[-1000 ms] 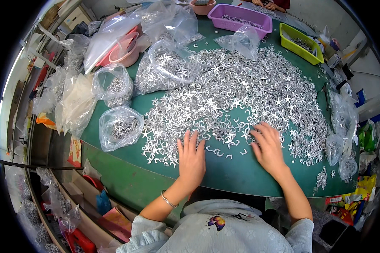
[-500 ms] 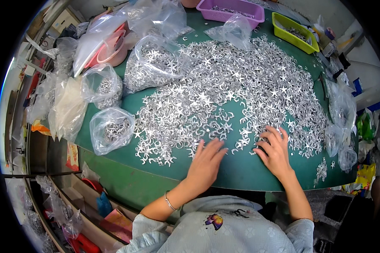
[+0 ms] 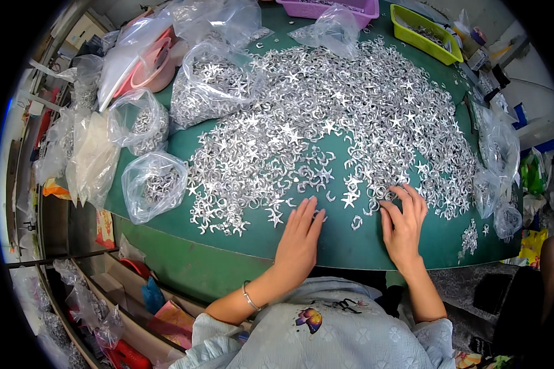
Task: The person sorts small silver star-shaped decorative items on a green workbench, moving them into piles and into plastic bags by hand.
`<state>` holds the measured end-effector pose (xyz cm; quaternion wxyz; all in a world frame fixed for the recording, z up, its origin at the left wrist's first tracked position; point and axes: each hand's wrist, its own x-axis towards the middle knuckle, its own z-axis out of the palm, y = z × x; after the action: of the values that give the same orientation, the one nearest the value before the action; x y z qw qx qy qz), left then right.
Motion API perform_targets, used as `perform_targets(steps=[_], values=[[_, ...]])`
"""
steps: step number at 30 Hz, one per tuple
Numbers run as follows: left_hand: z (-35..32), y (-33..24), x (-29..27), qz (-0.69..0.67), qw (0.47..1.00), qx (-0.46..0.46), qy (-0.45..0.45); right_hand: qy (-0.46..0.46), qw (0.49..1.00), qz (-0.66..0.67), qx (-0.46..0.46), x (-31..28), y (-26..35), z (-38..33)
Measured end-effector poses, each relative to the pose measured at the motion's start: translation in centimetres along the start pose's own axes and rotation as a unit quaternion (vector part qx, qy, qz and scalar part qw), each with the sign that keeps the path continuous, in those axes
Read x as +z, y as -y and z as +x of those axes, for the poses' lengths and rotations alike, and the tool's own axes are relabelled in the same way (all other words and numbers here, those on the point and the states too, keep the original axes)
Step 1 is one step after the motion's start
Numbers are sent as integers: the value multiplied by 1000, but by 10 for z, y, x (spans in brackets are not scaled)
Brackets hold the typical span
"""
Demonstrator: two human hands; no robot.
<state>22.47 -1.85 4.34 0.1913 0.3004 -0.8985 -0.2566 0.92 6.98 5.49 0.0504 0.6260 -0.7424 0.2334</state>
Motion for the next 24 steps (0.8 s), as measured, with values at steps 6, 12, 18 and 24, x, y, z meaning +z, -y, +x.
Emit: perform_targets(steps=[6, 12, 18, 24], values=[[-8, -14, 9, -149, 982, 36, 112, 90, 994, 43, -37, -5, 19, -16], [25, -1, 11, 5, 999, 37, 24, 115, 993, 39, 2, -10, 14, -24], [-6, -15, 19, -78, 989, 67, 103, 172, 983, 69, 2, -16, 20, -35], [8, -31, 24, -84, 986, 108, 96, 114, 993, -10, 24, -13, -2, -22]])
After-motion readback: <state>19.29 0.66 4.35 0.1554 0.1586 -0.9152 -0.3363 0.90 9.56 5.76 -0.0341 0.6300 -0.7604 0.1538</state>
